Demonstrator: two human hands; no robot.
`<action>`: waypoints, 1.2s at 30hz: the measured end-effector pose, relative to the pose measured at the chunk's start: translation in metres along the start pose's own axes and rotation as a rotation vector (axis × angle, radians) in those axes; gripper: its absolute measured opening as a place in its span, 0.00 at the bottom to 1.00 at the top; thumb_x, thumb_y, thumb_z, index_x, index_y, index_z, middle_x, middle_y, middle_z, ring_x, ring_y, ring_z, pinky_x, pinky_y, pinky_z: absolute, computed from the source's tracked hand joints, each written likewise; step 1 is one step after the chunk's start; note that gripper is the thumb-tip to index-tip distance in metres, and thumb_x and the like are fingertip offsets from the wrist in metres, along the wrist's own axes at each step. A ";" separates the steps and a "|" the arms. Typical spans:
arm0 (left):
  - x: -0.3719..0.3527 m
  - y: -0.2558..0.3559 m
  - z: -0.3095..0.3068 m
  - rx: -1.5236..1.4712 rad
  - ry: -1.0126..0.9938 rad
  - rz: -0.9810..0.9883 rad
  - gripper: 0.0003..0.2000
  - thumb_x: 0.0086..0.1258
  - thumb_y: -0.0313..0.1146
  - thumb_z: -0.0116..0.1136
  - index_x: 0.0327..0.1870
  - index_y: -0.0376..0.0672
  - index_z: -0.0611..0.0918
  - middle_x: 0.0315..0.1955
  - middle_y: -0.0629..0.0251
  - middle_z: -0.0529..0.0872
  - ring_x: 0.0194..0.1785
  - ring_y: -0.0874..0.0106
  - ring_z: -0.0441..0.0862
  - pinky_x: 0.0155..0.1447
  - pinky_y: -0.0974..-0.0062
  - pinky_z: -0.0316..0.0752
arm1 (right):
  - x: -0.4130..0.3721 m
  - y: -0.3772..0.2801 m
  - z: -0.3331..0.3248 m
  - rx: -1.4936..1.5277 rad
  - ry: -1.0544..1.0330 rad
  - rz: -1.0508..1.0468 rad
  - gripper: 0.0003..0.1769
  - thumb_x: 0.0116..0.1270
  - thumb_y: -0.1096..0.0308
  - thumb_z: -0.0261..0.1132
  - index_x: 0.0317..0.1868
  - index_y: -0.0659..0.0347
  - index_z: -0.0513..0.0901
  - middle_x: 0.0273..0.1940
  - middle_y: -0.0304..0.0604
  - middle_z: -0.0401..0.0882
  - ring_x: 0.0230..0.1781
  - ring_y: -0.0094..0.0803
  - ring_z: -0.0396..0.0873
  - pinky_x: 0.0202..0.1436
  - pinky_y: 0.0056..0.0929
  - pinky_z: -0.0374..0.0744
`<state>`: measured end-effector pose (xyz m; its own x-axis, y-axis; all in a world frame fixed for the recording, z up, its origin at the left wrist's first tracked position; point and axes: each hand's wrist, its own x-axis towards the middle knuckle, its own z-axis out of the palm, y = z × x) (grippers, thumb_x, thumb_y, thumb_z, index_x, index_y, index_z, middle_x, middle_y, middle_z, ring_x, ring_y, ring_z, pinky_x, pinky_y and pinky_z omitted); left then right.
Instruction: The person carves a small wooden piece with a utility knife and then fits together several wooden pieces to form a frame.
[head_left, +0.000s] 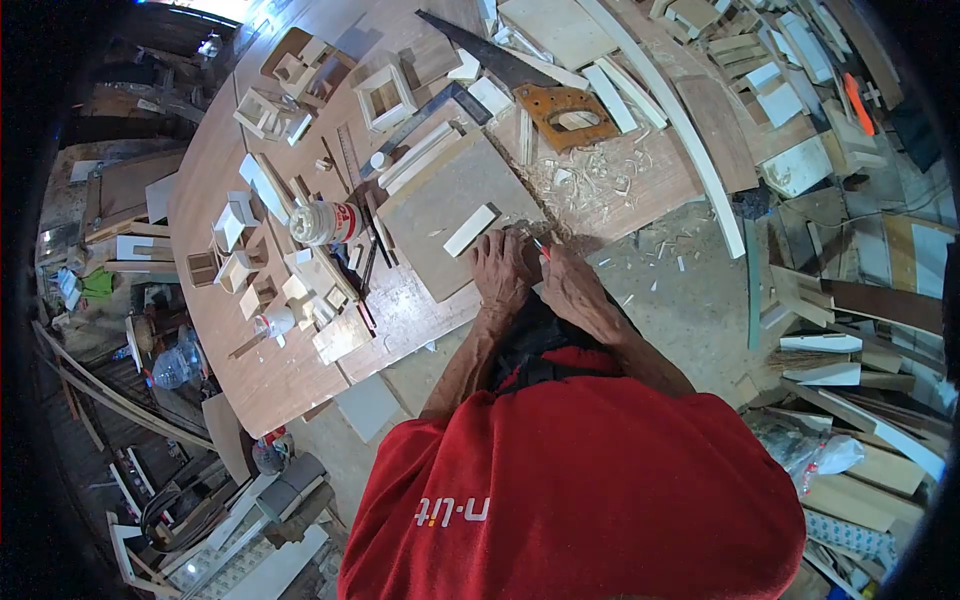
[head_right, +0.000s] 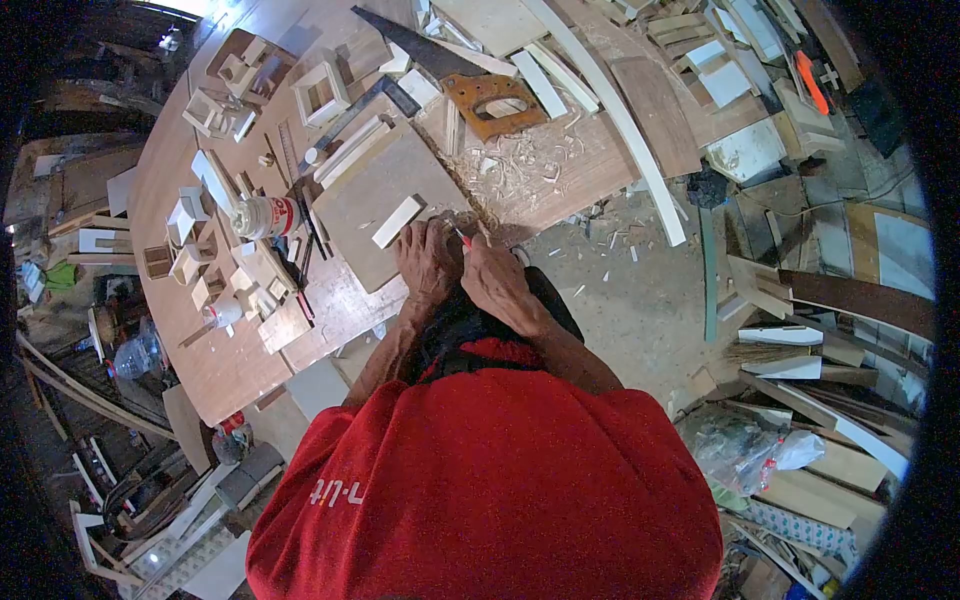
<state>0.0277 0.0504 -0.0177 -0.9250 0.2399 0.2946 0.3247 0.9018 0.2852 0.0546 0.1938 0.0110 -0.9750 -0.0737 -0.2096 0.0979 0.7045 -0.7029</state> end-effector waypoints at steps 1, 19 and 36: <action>-0.001 0.000 0.000 0.004 0.000 0.005 0.20 0.53 0.38 0.64 0.48 0.44 0.79 0.42 0.60 0.77 0.49 0.57 0.73 0.50 0.60 0.66 | -0.001 0.003 0.001 -0.014 -0.014 -0.019 0.14 0.72 0.63 0.53 0.42 0.69 0.73 0.29 0.66 0.80 0.33 0.60 0.82 0.35 0.53 0.78; 0.002 0.004 -0.006 -0.056 -0.005 -0.003 0.16 0.59 0.36 0.55 0.48 0.41 0.79 0.42 0.58 0.77 0.48 0.57 0.72 0.49 0.58 0.64 | -0.002 0.007 0.004 0.029 0.027 -0.038 0.14 0.71 0.62 0.56 0.36 0.68 0.74 0.26 0.65 0.79 0.31 0.62 0.81 0.32 0.52 0.77; 0.004 0.010 -0.010 -0.047 0.003 -0.001 0.13 0.59 0.35 0.55 0.44 0.44 0.80 0.39 0.60 0.77 0.46 0.57 0.72 0.48 0.60 0.64 | -0.001 0.006 -0.001 0.043 0.021 0.024 0.14 0.70 0.63 0.56 0.35 0.67 0.74 0.27 0.63 0.80 0.31 0.60 0.81 0.33 0.51 0.77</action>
<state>0.0289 0.0564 -0.0044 -0.9247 0.2383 0.2969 0.3332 0.8839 0.3283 0.0562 0.1987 0.0072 -0.9762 -0.0421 -0.2127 0.1291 0.6751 -0.7263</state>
